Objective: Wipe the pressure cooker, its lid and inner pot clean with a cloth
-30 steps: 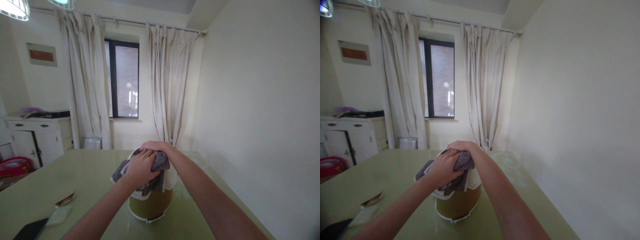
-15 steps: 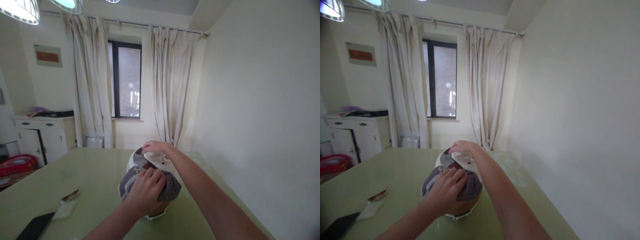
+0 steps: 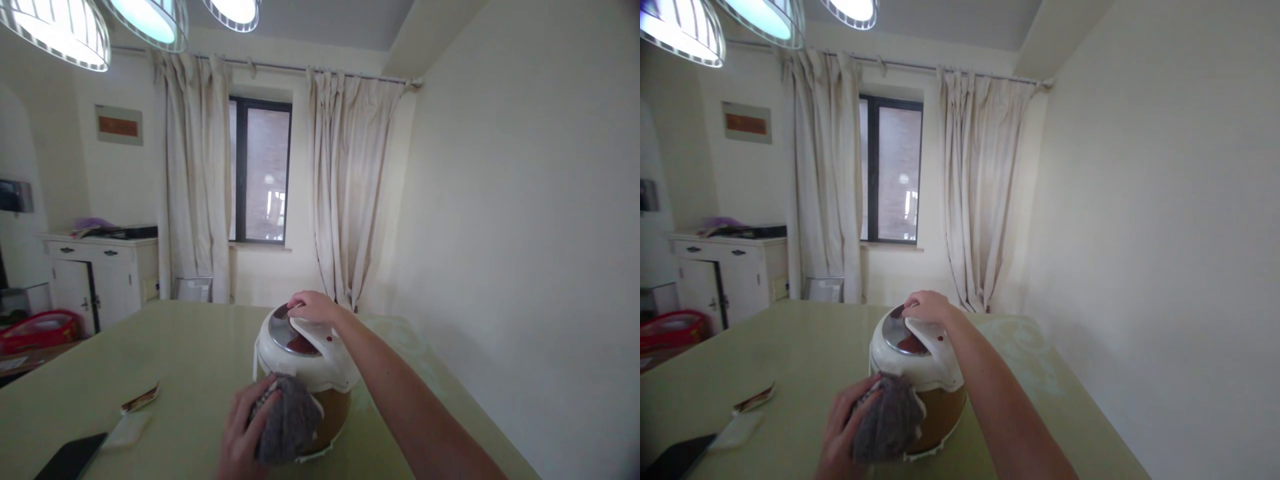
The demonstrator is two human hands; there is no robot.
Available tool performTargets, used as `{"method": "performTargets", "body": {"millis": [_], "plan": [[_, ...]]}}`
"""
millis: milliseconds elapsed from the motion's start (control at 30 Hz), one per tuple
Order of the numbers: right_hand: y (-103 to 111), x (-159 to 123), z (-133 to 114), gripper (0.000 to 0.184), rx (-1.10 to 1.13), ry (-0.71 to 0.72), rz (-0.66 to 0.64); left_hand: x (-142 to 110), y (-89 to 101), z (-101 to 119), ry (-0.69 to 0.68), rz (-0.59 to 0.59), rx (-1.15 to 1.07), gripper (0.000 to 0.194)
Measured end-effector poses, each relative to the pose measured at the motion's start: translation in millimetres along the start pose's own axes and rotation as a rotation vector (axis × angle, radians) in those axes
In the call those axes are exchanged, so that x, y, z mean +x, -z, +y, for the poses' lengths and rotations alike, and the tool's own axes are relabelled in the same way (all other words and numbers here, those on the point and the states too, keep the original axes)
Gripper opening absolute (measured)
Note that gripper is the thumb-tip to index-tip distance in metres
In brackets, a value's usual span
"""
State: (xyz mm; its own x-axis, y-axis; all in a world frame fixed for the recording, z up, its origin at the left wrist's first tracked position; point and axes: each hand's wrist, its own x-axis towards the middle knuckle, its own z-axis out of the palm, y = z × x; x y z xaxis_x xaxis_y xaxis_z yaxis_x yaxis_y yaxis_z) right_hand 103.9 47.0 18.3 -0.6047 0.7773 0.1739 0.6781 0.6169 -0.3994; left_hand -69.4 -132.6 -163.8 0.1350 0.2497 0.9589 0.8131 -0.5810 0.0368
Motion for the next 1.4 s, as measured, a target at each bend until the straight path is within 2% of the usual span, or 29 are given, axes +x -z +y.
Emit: {"method": "performTargets", "body": {"millis": [67,133,300,433,533,600,667,733,833,933,1033,1100,1200,1233,1300,1400], "plan": [[-0.2,-2.0,-1.4,0.032,-0.005,0.001,0.026,9.3,-1.3,-4.1,0.148,0.039,-0.080,0.033],[0.2,-4.1,-3.4,0.031,-0.014,0.003,0.042,26.1,-0.5,-10.8,0.247,0.018,-0.137,0.034],[3.1,-7.6,-7.9,0.032,-0.055,0.003,0.031,82.4,-4.3,-49.0,0.565,-0.164,-0.123,0.036],[3.7,-7.7,-7.2,0.034,-0.088,0.014,0.025,121.9,-27.6,-84.5,0.697,-0.355,-0.201,0.034],[2.6,-6.5,-5.2,0.034,-0.084,0.002,0.022,138.2,-45.4,-102.2,0.796,-0.400,-0.282,0.038],[1.4,-5.3,-3.6,0.037,-0.077,0.003,0.029,139.6,-49.0,-105.5,0.836,-0.407,-0.306,0.038],[0.2,-4.0,-2.1,0.038,-0.078,0.009,0.036,133.1,-43.0,-98.9,0.819,-0.385,-0.298,0.040],[-0.9,-2.6,-0.9,0.037,-0.080,0.024,0.038,120.7,-28.9,-81.6,0.720,-0.341,-0.270,0.041],[-2.5,-1.3,-0.2,0.035,-0.080,0.040,0.047,99.7,-3.8,-41.3,0.453,-0.366,-0.211,0.031],[-3.9,-1.1,-0.9,0.034,-0.081,0.038,0.064,88.7,8.8,3.1,0.242,-0.378,-0.056,0.037],[-4.3,-1.9,-1.6,0.035,-0.087,0.037,0.069,87.5,1.9,40.9,0.046,-0.362,0.147,0.039],[-4.2,-2.3,-1.5,0.035,-0.094,0.034,0.065,85.8,-7.6,59.7,-0.144,-0.389,0.215,0.034],[-3.9,-2.4,-0.9,0.036,-0.115,0.032,0.065,80.4,-15.1,71.0,-0.376,-0.383,0.237,0.025],[-3.7,-2.5,-0.7,0.036,-0.124,0.033,0.067,79.3,-14.3,68.6,-0.390,-0.360,0.226,0.026],[-3.2,-2.9,-0.3,0.035,-0.144,0.036,0.073,81.0,-8.8,52.8,-0.291,-0.288,0.180,0.033],[-3.1,-4.1,-0.5,0.035,-0.174,0.045,0.079,93.8,-0.5,7.6,0.098,-0.217,0.110,0.038]]}}
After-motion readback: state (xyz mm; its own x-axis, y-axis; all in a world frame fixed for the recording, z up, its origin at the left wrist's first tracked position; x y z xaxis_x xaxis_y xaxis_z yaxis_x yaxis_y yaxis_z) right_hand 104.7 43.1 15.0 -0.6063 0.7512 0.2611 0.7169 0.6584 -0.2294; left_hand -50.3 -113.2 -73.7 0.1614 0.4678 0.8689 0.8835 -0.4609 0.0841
